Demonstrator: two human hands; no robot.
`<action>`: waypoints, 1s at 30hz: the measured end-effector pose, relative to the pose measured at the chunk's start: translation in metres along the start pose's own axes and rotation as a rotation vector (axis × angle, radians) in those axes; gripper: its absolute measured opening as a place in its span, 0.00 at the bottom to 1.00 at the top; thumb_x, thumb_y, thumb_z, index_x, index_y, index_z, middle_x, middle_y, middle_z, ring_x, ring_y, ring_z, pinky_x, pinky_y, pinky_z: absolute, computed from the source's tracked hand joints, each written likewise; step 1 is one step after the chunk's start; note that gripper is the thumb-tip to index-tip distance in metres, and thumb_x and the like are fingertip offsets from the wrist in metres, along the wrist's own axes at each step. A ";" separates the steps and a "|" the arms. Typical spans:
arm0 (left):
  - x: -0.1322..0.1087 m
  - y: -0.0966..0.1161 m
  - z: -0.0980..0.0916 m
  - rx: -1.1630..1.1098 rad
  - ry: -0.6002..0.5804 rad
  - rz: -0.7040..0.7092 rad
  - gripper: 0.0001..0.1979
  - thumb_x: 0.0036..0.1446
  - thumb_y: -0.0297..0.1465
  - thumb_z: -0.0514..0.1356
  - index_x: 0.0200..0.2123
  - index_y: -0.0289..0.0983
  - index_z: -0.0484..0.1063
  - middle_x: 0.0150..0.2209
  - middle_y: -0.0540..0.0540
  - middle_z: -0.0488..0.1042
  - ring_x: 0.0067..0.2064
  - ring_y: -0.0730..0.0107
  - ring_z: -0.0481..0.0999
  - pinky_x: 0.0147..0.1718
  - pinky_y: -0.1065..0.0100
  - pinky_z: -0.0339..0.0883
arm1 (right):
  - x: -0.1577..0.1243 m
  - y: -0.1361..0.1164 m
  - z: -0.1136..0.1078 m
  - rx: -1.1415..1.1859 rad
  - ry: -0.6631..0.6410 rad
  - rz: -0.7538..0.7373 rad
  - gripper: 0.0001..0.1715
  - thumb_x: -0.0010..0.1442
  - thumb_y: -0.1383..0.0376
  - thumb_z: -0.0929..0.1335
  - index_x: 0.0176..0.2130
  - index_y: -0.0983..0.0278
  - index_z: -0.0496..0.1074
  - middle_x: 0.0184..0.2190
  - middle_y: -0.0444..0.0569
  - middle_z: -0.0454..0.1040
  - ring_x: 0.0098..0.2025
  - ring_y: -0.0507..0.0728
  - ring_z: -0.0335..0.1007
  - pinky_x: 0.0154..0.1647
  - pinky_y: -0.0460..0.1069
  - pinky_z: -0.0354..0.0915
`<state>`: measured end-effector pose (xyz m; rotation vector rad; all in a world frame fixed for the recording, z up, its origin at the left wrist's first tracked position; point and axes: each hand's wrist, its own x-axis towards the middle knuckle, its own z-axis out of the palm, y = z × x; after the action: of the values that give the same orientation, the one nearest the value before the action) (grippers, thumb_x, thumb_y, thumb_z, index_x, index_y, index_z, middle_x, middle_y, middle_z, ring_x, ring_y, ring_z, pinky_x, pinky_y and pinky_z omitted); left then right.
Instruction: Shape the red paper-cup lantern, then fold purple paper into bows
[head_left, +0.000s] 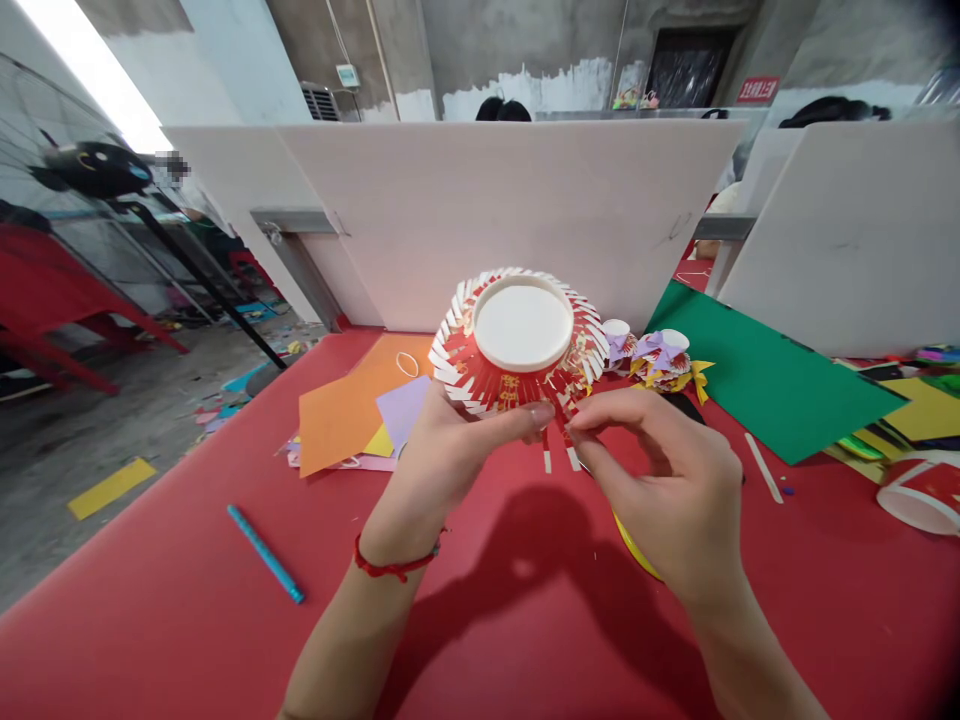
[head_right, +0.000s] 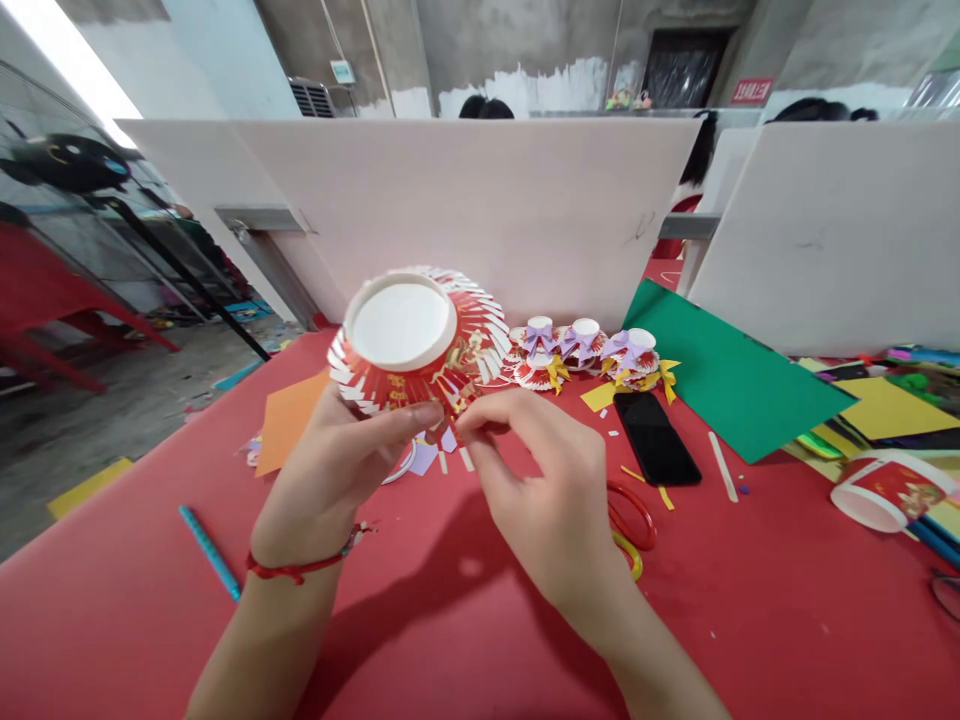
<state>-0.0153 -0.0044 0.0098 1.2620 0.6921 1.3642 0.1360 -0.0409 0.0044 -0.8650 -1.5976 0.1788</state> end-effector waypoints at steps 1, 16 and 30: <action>0.000 0.000 0.000 -0.008 -0.015 -0.006 0.12 0.45 0.25 0.72 0.35 0.36 0.79 0.32 0.49 0.83 0.32 0.66 0.82 0.32 0.70 0.77 | 0.000 0.000 0.001 -0.013 -0.004 -0.025 0.12 0.57 0.79 0.68 0.31 0.63 0.72 0.29 0.40 0.79 0.33 0.47 0.76 0.38 0.40 0.71; 0.005 -0.004 -0.003 0.156 0.067 0.052 0.22 0.39 0.32 0.76 0.40 0.35 0.79 0.40 0.43 0.84 0.46 0.50 0.82 0.44 0.60 0.79 | 0.001 -0.003 0.002 -0.119 -0.010 -0.105 0.14 0.59 0.79 0.66 0.32 0.61 0.73 0.29 0.45 0.80 0.33 0.53 0.77 0.37 0.47 0.73; 0.004 0.000 -0.001 0.340 0.169 0.172 0.13 0.41 0.26 0.72 0.34 0.36 0.77 0.35 0.47 0.84 0.42 0.57 0.82 0.43 0.65 0.77 | -0.002 -0.005 0.004 0.093 0.007 0.099 0.10 0.59 0.75 0.68 0.35 0.61 0.74 0.32 0.44 0.79 0.34 0.53 0.76 0.36 0.48 0.73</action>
<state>-0.0153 -0.0009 0.0112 1.5123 0.9822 1.5519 0.1301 -0.0447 0.0048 -0.8715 -1.5293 0.3176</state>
